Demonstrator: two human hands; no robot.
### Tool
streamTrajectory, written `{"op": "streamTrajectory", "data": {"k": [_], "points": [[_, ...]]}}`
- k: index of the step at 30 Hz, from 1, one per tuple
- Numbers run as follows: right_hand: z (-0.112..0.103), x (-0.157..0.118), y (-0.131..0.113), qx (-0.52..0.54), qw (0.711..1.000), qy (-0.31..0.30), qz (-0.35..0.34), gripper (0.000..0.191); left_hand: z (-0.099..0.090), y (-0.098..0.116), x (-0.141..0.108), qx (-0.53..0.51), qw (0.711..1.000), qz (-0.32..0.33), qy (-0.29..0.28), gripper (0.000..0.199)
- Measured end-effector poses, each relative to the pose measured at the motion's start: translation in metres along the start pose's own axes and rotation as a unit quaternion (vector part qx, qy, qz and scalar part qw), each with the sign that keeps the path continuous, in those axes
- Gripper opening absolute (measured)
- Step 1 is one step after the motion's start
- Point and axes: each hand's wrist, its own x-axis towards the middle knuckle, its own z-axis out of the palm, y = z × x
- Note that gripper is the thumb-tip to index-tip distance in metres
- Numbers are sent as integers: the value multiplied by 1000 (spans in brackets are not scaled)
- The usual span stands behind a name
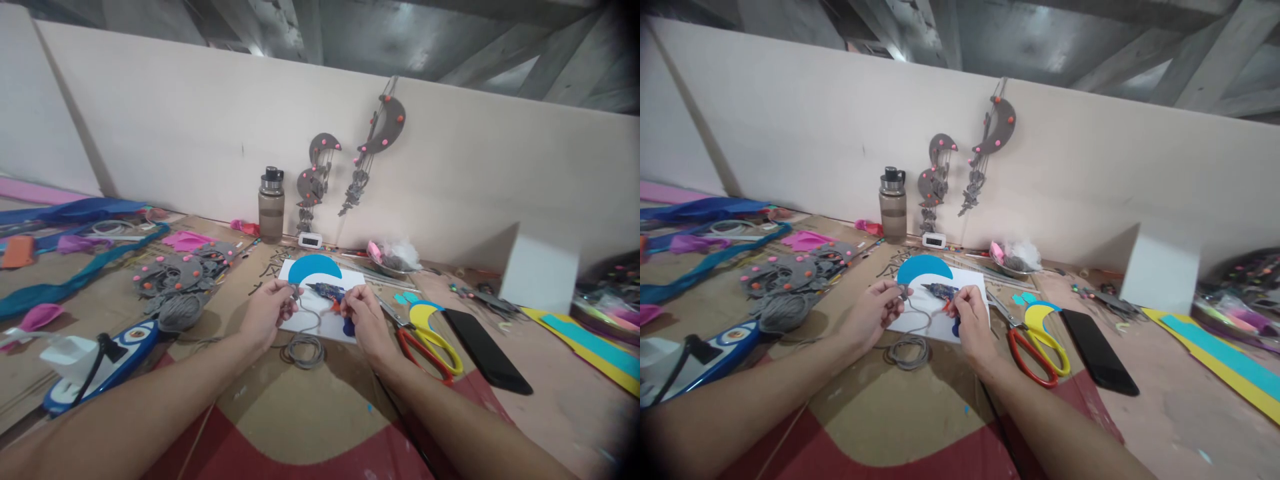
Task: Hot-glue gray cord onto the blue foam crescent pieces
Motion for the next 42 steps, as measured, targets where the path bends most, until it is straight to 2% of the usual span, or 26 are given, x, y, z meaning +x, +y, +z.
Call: {"op": "streamTrajectory", "data": {"k": [8, 17, 22, 27, 32, 36, 39, 41, 42], "points": [[0, -4, -5, -51, 999, -7, -15, 13, -3, -4, 3, -11, 1000, 11, -6, 20], [1, -5, -10, -45, 999, -10, -16, 15, -3, -4, 2, 0, 1000, 10, -12, 19], [1, -2, -5, -15, 1000, -2, -2, 9, -3, -4, 2, -2, 1000, 13, -9, 19], [1, 1, -3, 32, 999, 17, -11, 16, -3, -3, 1, 2, 1000, 9, -10, 18], [1, 0, -8, 33, 999, 22, -8, 19, -3, -3, 2, -4, 1000, 14, -8, 17], [-1, -1, -13, -25, 1000, 6, -6, 11, -3, -4, 2, -4, 1000, 19, -15, 18], [-7, 3, -17, -134, 990, 7, -34, 8, -5, -5, 3, 3, 1000, 14, -15, 18], [-12, 7, -21, -258, 964, 6, -69, 13, -5, -5, 4, 0, 1000, 14, -12, 19], [-14, 8, -23, -331, 940, 3, -85, 17, -5, -5, 5, -7, 1000, 17, -10, 19]]}}
